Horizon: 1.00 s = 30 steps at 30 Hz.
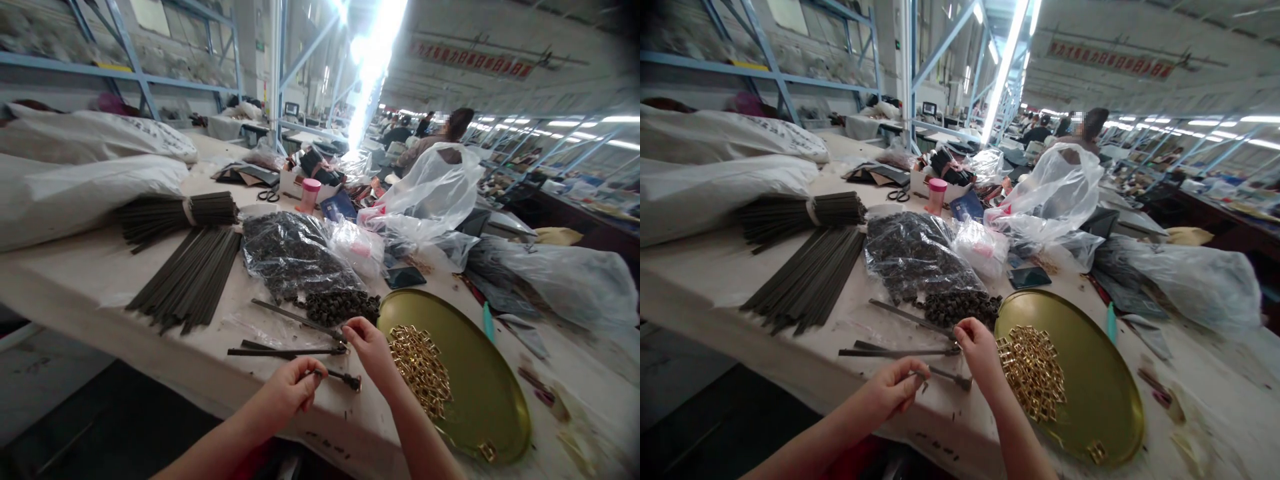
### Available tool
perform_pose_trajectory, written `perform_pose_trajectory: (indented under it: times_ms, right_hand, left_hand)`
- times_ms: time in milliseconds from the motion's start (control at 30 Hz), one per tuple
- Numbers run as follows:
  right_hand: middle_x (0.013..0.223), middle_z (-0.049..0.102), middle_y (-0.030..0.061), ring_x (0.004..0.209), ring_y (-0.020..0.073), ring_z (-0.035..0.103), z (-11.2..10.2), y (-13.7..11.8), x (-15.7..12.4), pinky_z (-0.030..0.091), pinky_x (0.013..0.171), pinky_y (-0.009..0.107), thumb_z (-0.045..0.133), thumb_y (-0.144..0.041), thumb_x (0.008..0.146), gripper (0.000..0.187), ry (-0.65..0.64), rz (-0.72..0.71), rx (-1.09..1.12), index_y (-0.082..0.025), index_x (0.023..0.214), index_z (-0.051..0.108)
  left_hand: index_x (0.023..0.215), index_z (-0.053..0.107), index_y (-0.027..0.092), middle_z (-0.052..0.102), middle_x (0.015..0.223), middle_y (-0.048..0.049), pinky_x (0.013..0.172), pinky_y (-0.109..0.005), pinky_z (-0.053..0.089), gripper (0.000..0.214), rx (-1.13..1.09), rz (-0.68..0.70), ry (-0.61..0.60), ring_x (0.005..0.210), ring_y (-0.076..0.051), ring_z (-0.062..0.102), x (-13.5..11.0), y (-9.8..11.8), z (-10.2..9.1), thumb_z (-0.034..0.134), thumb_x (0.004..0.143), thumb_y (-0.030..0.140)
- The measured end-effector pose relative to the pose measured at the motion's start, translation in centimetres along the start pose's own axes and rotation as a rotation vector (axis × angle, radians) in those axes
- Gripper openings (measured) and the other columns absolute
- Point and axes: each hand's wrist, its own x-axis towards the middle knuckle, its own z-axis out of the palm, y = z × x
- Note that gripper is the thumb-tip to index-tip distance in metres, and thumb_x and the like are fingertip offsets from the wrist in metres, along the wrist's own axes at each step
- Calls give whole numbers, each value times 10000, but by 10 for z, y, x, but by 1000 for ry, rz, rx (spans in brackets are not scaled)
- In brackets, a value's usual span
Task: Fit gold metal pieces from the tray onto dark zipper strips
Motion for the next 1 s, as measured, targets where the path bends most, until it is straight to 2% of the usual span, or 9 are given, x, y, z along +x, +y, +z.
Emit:
perform_pose_trajectory:
  times_ms: [100, 200, 300, 400, 567, 633, 700, 767, 1000]
  right_hand:
    - [682, 564, -1, 634, 144, 551, -2, -19, -29, 446, 586, 238, 420, -335, 871, 194, -40, -59, 247, -183, 807, 522]
    - [763, 590, 28, 713, 162, 562, -1, -35, -49, 455, 645, 265, 494, -261, 832, 113, 27, -160, 356, -191, 759, 545]
    - [763, 601, 32, 694, 162, 563, 1, -43, -55, 461, 632, 268, 535, -196, 796, 37, 82, -186, 277, -197, 789, 571]
    - [770, 612, 36, 689, 163, 576, 2, -45, -55, 479, 618, 266, 542, -178, 789, 82, 65, -199, 260, -201, 843, 598]
    - [803, 620, 47, 745, 169, 595, 1, -43, -58, 495, 649, 271, 522, -173, 811, 110, 56, -220, 279, -200, 852, 621]
    - [808, 621, 47, 755, 170, 597, 2, -41, -60, 496, 660, 271, 520, -171, 814, 115, 65, -213, 265, -196, 859, 623]
    - [816, 621, 49, 769, 171, 600, 2, -40, -62, 499, 674, 272, 515, -170, 818, 126, 77, -221, 243, -197, 868, 627]
    - [825, 620, 52, 772, 171, 602, 2, -42, -64, 501, 677, 271, 505, -171, 824, 141, 90, -244, 215, -201, 885, 629]
    - [811, 618, 76, 726, 176, 606, 4, -52, -67, 509, 639, 276, 469, -168, 841, 169, 128, -347, 46, -176, 886, 632]
  left_hand:
    - [855, 508, 143, 394, 461, 95, 433, -187, 237, 232, 58, 40, 7, 412, -66, 309, 14, 7, 0, 448, 785, 356]
    - [811, 517, 141, 413, 470, 87, 447, -189, 264, 192, 94, 65, 7, 427, -70, 341, 22, 7, 2, 442, 776, 314]
    - [778, 529, 138, 414, 479, 83, 469, -193, 293, 158, 114, 67, 26, 447, -77, 371, 19, 5, 2, 436, 761, 265]
    - [791, 555, 129, 439, 499, 72, 489, -199, 315, 165, 154, 77, 41, 469, -87, 404, 11, 6, 2, 424, 754, 223]
    - [983, 578, 133, 465, 514, 62, 516, -205, 351, 294, 338, 148, 29, 497, -109, 450, -1, 13, 5, 363, 785, 168]
    - [996, 578, 147, 554, 602, 30, 567, -215, 385, 296, 408, 188, 41, 566, -124, 508, -3, 14, 6, 357, 800, 167]
    - [969, 591, 160, 638, 793, -22, 676, -236, 411, 274, 490, 226, 70, 728, -153, 570, -3, 13, 7, 371, 806, 172]
    - [963, 596, 166, 653, 931, -51, 768, -259, 409, 264, 561, 239, 80, 864, -183, 578, -3, 10, 6, 384, 808, 179]
    - [982, 585, 157, 657, 962, -70, 793, -266, 424, 268, 605, 216, 97, 898, -196, 588, -5, 8, 5, 377, 815, 183]
